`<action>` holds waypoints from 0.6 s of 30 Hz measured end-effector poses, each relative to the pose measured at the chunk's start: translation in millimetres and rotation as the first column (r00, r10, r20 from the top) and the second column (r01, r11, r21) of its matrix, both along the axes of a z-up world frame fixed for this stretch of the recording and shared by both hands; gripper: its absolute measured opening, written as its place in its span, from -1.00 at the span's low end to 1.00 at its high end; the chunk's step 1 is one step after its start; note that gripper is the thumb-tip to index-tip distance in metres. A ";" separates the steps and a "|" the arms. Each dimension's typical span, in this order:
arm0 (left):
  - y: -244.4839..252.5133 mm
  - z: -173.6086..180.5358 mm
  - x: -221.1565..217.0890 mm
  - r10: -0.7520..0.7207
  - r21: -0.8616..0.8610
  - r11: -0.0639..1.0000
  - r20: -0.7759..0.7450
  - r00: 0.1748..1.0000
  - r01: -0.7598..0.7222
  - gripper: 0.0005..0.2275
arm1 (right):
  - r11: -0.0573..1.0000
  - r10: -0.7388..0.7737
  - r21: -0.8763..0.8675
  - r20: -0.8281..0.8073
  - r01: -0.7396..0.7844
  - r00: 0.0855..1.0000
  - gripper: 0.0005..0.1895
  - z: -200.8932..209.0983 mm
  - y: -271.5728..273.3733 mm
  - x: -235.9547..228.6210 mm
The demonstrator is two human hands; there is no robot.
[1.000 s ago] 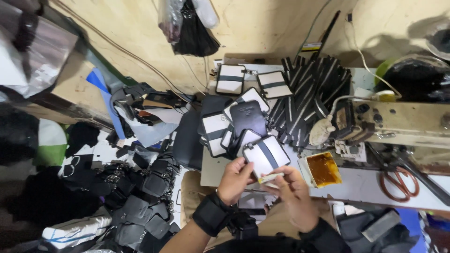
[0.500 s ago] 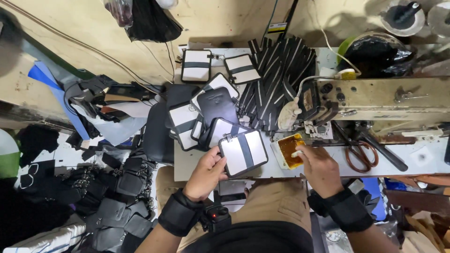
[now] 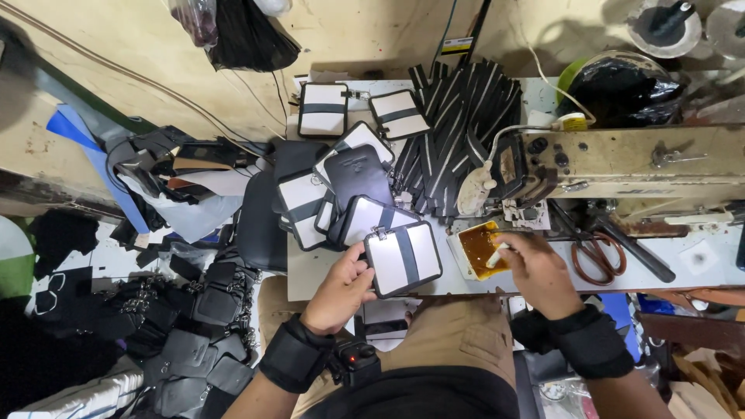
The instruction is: Applying adhesive to the edges of small leather components using a manual applicator stick.
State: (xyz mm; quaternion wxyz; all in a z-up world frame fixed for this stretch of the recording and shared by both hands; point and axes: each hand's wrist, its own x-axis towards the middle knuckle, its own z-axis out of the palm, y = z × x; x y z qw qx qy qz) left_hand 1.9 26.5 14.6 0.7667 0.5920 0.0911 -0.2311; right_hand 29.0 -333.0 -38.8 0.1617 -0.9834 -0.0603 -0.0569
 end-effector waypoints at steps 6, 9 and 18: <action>3.7 -5.0 0.2 -0.006 -0.013 1.000 0.002 1.000 0.006 -0.45 | 0.985 0.027 0.168 -0.318 0.028 0.948 -0.73 51.5 5.7 3.4; 4.7 -5.4 0.2 -0.034 -0.009 0.999 0.025 0.999 0.034 -0.44 | 0.976 0.140 0.207 -0.388 -0.062 0.911 -0.67 92.8 25.1 -2.4; 5.8 27.7 3.1 -0.097 0.126 0.986 -0.063 0.993 0.104 -0.52 | 0.966 0.059 0.258 -0.270 0.013 0.961 -0.59 115.2 1.7 -2.1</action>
